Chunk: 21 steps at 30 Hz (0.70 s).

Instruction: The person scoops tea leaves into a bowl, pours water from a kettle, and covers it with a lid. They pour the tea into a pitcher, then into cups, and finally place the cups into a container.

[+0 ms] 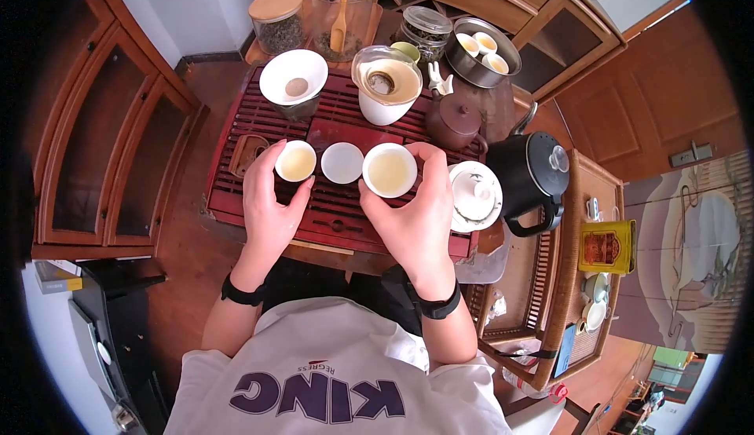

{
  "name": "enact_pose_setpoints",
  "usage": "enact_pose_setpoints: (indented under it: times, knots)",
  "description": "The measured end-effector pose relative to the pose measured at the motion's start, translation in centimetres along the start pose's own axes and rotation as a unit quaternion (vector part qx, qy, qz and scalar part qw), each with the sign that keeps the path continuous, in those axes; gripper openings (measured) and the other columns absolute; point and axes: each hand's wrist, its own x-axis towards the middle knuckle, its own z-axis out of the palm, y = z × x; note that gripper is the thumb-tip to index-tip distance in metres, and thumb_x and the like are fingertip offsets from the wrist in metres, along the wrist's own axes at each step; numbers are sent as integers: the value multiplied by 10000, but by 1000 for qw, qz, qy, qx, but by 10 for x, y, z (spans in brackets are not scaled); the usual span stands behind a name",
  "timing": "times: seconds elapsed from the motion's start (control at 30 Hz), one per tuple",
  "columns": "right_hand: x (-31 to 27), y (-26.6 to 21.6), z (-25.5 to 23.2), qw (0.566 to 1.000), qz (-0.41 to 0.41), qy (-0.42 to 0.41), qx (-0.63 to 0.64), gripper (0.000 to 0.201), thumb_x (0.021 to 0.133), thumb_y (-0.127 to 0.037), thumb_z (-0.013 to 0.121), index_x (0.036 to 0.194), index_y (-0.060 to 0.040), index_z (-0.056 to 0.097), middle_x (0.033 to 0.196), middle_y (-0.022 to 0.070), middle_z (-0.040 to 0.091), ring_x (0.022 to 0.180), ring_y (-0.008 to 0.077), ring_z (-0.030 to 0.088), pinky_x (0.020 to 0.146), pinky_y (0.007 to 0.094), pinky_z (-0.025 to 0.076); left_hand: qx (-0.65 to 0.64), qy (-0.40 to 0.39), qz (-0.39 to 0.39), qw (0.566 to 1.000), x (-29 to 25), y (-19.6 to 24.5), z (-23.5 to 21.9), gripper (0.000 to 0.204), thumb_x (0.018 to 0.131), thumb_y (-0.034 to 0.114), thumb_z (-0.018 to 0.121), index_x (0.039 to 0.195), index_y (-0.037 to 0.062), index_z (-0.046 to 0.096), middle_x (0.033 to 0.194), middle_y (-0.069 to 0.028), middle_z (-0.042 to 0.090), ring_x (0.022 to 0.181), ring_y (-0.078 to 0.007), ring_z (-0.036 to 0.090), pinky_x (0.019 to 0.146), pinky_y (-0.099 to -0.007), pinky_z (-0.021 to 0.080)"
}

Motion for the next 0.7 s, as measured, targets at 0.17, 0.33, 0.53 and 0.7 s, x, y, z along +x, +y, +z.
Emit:
enact_pose_setpoints:
  times: [0.17, 0.33, 0.53, 0.7]
  knots:
    - [-2, -28, -2, 982, 0, -101, 162, 564, 717, -110, 852, 1137, -25, 485, 979, 104, 664, 899, 180, 683, 784, 312, 554, 1, 1, 3, 1000, 0, 1, -1, 655, 770, 60, 815, 1358, 46, 528, 1320, -144, 603, 1202, -344, 569, 1027, -443, 437]
    - [-10, -55, -11, 951, -13, -215, 220, 670, 664, -59, 871, 1187, -19, 455, 1075, 72, 610, 995, 126, 627, 876, 291, 525, 19, -11, -7, 1000, 2, 6, -5, 644, 785, 109, 797, 1360, 53, 513, 1321, -129, 606, 1203, -328, 578, 1056, -489, 415]
    - [-10, -60, -13, 949, -53, -223, 216, 692, 662, -78, 881, 1202, -10, 454, 1095, 82, 616, 1014, 140, 632, 881, 295, 523, 16, -20, -22, 999, 2, 6, -5, 623, 795, 126, 791, 1352, 56, 520, 1322, -127, 607, 1212, -326, 573, 1067, -494, 407]
    - [4, -37, 3, 985, -81, -116, 95, 540, 684, -64, 820, 1148, -30, 545, 1063, 131, 666, 942, 271, 696, 796, 357, 576, 15, -18, -11, 1000, 2, 4, -4, 642, 775, 89, 800, 1348, 51, 513, 1311, -129, 612, 1204, -325, 582, 1058, -507, 412]
